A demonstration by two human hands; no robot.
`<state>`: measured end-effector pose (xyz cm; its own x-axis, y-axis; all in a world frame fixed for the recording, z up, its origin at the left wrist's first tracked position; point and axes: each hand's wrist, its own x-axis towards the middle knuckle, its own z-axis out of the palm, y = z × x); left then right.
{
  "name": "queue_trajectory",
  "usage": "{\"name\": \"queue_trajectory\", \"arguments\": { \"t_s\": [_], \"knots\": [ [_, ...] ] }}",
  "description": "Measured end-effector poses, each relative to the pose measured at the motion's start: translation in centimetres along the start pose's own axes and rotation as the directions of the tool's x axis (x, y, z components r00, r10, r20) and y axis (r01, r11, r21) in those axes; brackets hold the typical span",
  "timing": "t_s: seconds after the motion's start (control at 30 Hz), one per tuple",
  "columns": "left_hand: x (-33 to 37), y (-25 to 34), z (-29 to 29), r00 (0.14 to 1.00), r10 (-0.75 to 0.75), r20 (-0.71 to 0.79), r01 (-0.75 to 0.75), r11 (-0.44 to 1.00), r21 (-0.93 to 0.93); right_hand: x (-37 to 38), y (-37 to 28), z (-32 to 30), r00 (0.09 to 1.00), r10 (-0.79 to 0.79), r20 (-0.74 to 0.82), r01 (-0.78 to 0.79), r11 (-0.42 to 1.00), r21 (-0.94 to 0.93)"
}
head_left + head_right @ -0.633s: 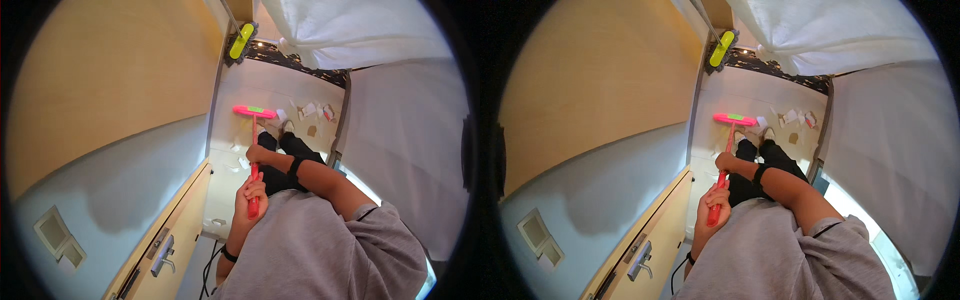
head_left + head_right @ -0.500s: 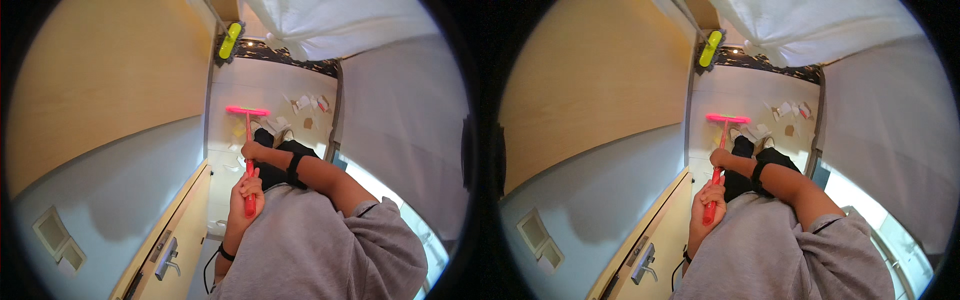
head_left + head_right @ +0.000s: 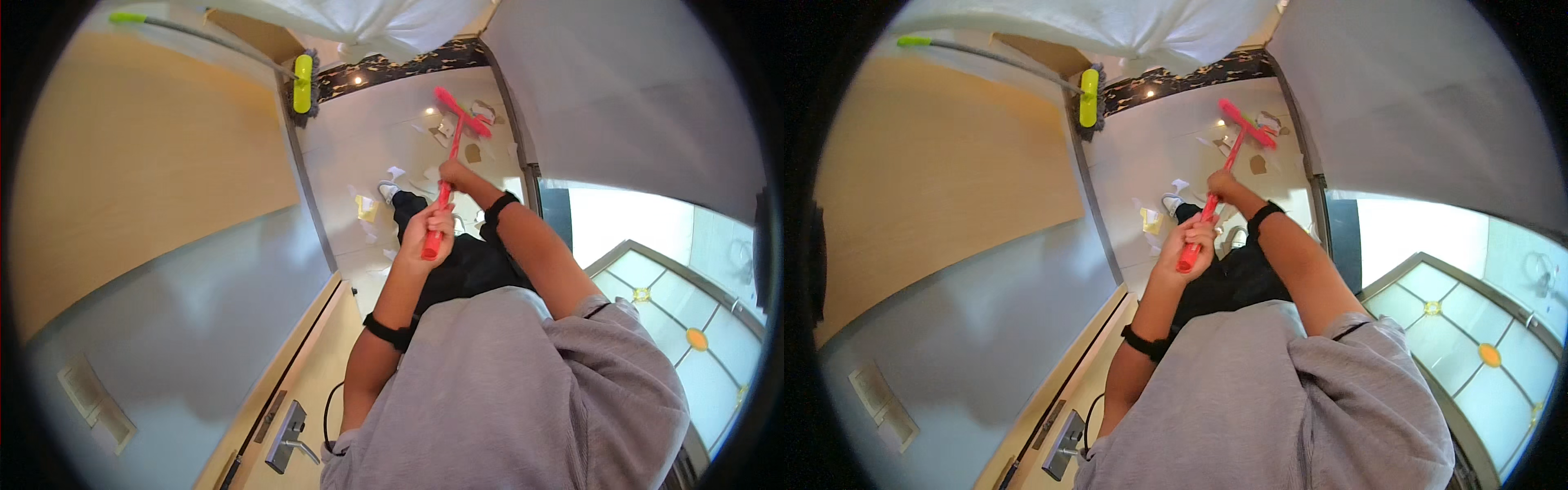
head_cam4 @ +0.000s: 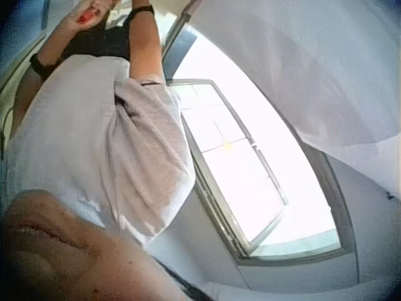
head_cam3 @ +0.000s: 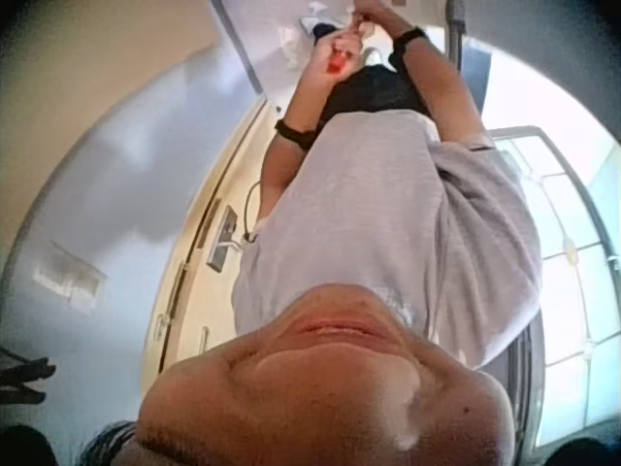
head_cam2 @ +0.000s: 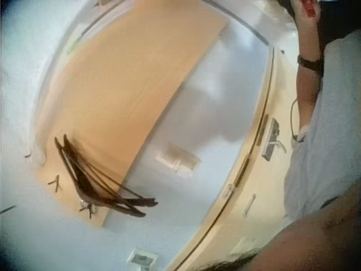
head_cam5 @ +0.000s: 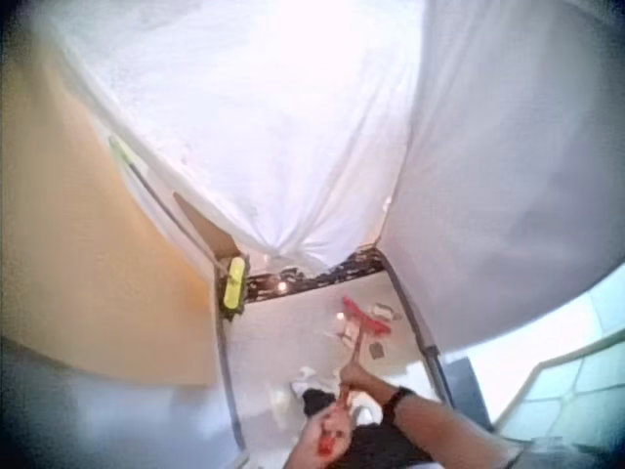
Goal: Cleaning the bathroom sink, toilet exterior, and shower bar with a cloth.
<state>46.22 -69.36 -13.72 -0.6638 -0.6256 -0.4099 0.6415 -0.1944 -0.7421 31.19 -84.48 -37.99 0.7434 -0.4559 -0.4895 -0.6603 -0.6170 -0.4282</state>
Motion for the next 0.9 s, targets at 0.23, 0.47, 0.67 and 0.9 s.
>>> {"name": "queue_trajectory", "arguments": {
  "t_s": [0.23, 0.47, 0.67, 0.9],
  "knots": [
    [-6.8, -6.3, -9.5, 0.974, 0.206, -0.094, -0.208, 0.978, -0.018, -6.3, -12.8, 6.4, 0.995, -0.077, 0.062, 0.063, 0.975, 0.212],
    [-6.3, -13.6, -10.3, 0.940, 0.269, -0.211, -0.247, 0.961, 0.128, -13.5, -14.2, 3.8, 0.988, 0.154, -0.016, -0.143, 0.947, 0.287],
    [1.5, -6.1, -13.6, 0.988, 0.095, 0.125, -0.110, 0.986, 0.124, -10.3, -6.7, 1.3, 0.969, 0.233, -0.082, -0.241, 0.966, -0.098],
    [4.6, -0.7, -20.6, 0.973, 0.233, -0.005, -0.228, 0.957, 0.181, -7.3, -3.3, 12.3, 0.763, 0.568, -0.309, -0.523, 0.823, 0.222]
  ]
}}
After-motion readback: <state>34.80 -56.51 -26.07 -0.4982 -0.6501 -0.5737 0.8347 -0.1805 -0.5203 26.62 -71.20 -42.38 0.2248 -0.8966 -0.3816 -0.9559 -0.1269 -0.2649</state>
